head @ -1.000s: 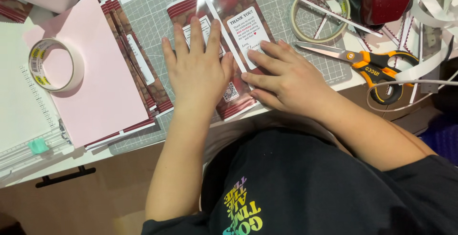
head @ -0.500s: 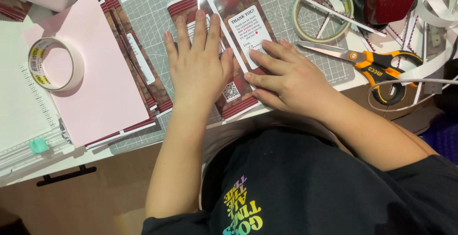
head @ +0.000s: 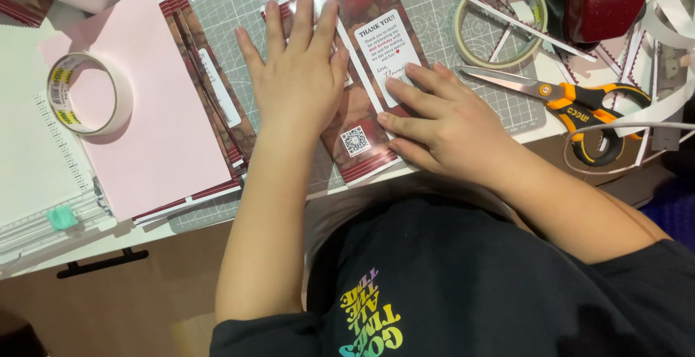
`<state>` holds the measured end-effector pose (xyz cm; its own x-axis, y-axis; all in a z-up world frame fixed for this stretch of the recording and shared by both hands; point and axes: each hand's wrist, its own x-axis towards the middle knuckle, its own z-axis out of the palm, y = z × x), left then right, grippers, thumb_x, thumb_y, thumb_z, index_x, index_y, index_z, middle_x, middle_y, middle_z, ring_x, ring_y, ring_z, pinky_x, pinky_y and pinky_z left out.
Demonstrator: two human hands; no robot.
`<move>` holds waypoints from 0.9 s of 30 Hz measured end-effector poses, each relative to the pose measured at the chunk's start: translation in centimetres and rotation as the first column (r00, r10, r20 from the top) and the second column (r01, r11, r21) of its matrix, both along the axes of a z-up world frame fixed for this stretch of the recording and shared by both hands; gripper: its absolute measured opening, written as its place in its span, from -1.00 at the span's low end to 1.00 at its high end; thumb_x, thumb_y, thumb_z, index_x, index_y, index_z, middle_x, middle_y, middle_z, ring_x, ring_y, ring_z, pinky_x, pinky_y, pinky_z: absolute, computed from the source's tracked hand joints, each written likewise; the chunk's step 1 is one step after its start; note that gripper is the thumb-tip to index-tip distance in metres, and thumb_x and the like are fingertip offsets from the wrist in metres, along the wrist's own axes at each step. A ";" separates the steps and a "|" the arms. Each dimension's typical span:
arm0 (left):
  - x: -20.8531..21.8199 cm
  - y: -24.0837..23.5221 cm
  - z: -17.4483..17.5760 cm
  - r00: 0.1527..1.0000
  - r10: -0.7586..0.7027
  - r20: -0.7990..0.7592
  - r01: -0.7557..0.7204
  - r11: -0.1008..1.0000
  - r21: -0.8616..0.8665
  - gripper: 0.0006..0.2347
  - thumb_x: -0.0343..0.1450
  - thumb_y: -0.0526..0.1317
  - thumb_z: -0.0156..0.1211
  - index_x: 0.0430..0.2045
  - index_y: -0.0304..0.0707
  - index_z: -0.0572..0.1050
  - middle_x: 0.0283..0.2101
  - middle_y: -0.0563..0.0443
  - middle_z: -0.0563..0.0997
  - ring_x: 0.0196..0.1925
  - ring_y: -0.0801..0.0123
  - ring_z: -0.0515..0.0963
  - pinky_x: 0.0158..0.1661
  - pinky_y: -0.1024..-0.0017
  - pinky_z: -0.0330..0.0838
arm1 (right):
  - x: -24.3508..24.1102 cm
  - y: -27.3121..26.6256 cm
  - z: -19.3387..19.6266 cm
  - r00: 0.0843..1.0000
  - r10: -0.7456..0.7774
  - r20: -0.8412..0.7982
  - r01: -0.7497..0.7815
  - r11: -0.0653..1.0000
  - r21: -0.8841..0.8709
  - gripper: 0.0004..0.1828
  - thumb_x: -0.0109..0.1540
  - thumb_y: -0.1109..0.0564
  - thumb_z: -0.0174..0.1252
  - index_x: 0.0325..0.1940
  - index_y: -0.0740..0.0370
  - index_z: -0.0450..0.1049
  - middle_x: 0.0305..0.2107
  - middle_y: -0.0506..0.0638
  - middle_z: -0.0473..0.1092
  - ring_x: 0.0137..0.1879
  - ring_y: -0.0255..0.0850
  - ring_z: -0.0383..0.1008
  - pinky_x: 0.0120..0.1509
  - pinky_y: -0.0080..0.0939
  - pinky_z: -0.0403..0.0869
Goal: The person repeatedly places a printed card into a clear plastic sleeve, folds the top flap over, and smooths it down. They then pick up the next card and repeat the process. The person handles multiple cards and sleeves throughout the clip.
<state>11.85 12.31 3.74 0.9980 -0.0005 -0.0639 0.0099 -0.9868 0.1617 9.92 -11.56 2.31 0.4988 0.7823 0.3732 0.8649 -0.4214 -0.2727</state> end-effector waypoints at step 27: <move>-8.8 -0.6 -2.6 0.987 0.144 0.077 -0.143 0.990 -0.009 -0.45 0.56 -0.02 -0.07 0.47 -0.17 0.09 0.56 -0.03 0.02 0.56 -0.25 -0.02 0.37 -0.40 -0.23 | 4.7 6.2 -0.8 0.898 -0.109 0.426 0.104 0.994 0.035 -0.83 0.35 0.12 0.13 -0.16 0.22 0.59 0.03 0.00 0.54 0.10 0.04 0.56 0.07 0.00 0.49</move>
<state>3.07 11.75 1.16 0.9896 0.1430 0.0127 0.1388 -0.9755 0.1708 14.61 -5.34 1.54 0.3699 0.7277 0.5776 0.8495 -0.5166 0.1070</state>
